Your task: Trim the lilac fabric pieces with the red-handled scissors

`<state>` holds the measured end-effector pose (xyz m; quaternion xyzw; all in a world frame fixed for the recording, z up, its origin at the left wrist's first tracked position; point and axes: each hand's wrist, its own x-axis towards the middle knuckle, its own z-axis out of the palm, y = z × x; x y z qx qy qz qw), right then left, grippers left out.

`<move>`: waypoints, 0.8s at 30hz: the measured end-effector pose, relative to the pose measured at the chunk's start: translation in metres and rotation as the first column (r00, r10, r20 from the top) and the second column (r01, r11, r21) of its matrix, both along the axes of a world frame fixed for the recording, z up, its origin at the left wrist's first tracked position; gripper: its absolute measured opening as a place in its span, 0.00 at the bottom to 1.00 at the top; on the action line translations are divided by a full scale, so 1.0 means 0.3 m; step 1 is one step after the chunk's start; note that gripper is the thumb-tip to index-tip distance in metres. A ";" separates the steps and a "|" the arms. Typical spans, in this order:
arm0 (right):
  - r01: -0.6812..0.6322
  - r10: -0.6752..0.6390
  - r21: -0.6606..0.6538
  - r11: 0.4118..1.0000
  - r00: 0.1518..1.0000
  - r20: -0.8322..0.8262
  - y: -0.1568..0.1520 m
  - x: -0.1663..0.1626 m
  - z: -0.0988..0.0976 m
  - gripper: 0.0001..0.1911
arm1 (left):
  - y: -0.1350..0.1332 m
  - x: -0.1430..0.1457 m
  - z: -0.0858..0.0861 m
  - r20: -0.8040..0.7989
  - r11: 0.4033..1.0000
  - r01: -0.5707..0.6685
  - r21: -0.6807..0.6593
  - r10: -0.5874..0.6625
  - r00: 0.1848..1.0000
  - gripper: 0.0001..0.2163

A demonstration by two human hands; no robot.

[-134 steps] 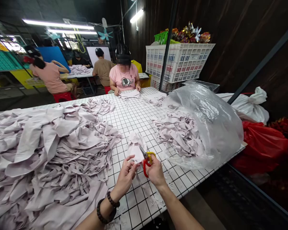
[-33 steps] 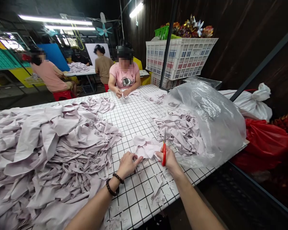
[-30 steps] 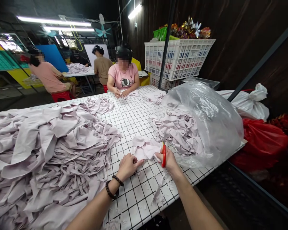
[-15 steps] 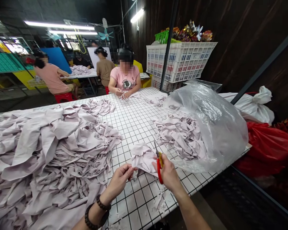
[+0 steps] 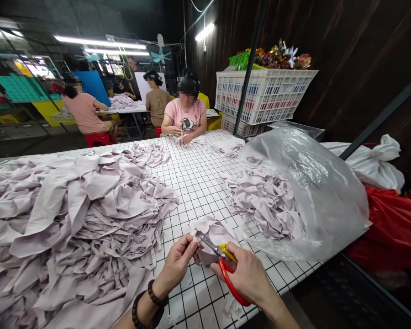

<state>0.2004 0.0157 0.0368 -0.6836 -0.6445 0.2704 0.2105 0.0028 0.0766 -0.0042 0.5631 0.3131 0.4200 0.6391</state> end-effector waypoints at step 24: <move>-0.060 0.027 0.111 0.992 0.959 0.281 0.002 -0.061 -0.017 0.16 | -0.017 -0.007 -0.003 -0.006 0.997 0.069 0.024 -0.069 0.998 0.11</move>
